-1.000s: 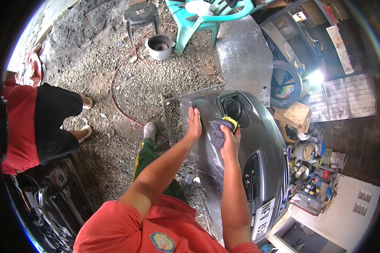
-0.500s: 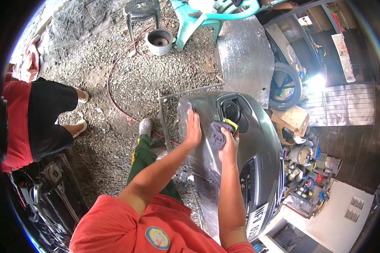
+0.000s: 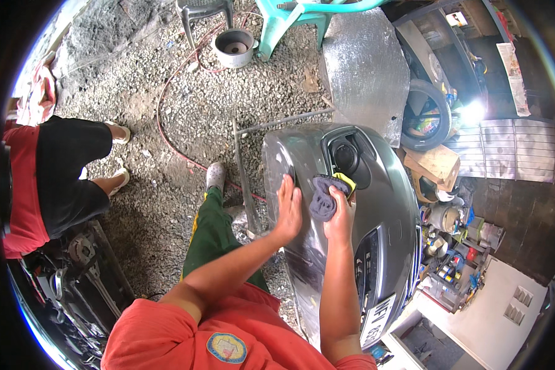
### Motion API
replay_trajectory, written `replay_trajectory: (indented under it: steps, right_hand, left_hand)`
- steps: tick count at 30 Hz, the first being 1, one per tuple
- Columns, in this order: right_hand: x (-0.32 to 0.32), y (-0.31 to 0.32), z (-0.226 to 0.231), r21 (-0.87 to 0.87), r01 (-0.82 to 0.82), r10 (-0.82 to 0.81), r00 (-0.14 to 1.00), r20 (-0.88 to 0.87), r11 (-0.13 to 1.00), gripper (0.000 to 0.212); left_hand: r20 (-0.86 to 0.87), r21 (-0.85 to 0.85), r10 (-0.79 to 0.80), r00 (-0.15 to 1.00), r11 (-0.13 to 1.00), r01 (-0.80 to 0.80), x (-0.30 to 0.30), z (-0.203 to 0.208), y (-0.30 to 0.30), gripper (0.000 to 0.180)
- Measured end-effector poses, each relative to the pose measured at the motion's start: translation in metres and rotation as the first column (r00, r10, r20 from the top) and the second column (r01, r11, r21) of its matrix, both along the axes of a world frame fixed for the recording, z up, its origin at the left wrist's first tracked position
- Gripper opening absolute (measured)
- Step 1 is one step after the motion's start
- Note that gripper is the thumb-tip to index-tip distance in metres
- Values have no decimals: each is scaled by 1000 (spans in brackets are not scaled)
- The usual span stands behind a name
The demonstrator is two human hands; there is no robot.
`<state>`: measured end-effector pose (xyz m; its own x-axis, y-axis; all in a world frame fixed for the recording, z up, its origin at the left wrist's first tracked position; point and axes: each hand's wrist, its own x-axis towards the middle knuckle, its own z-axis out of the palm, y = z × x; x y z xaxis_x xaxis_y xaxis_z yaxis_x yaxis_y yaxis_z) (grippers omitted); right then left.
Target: The person scrubs a detached car bumper with a sponge and water, then wipes it with a cloth. The person repeatedly scrubs and wipes the surface of the bumper, which is resting on a metal stand in a workshop.
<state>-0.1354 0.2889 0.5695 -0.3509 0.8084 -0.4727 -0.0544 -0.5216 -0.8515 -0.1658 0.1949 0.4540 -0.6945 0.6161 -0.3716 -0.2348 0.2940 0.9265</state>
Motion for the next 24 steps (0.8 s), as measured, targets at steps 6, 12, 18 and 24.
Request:
replay_trajectory:
  steps: [6, 12, 18, 24]
  right_hand:
    - [-8, -5, -2, -18, -3, 3, 1000, -2, 1000, 29]
    - [3, 0, -10, -70, 7, -8, 1000, -17, 998, 31]
    - [-1, 4, -9, -3, -29, 29, 999, 18, 1000, 27]
    - [5, 6, -17, -42, -43, 44, 999, 9, 998, 24]
  left_hand:
    - [50, -131, 124, 991, 984, -117, -69, -58, 31, 72]
    - [-11, -82, 52, 999, 995, -53, -47, -60, 17, 75]
    - [66, -38, 32, 997, 999, -30, -52, -29, 15, 74]
    - [136, -51, 76, 988, 996, -70, -88, -59, 30, 73]
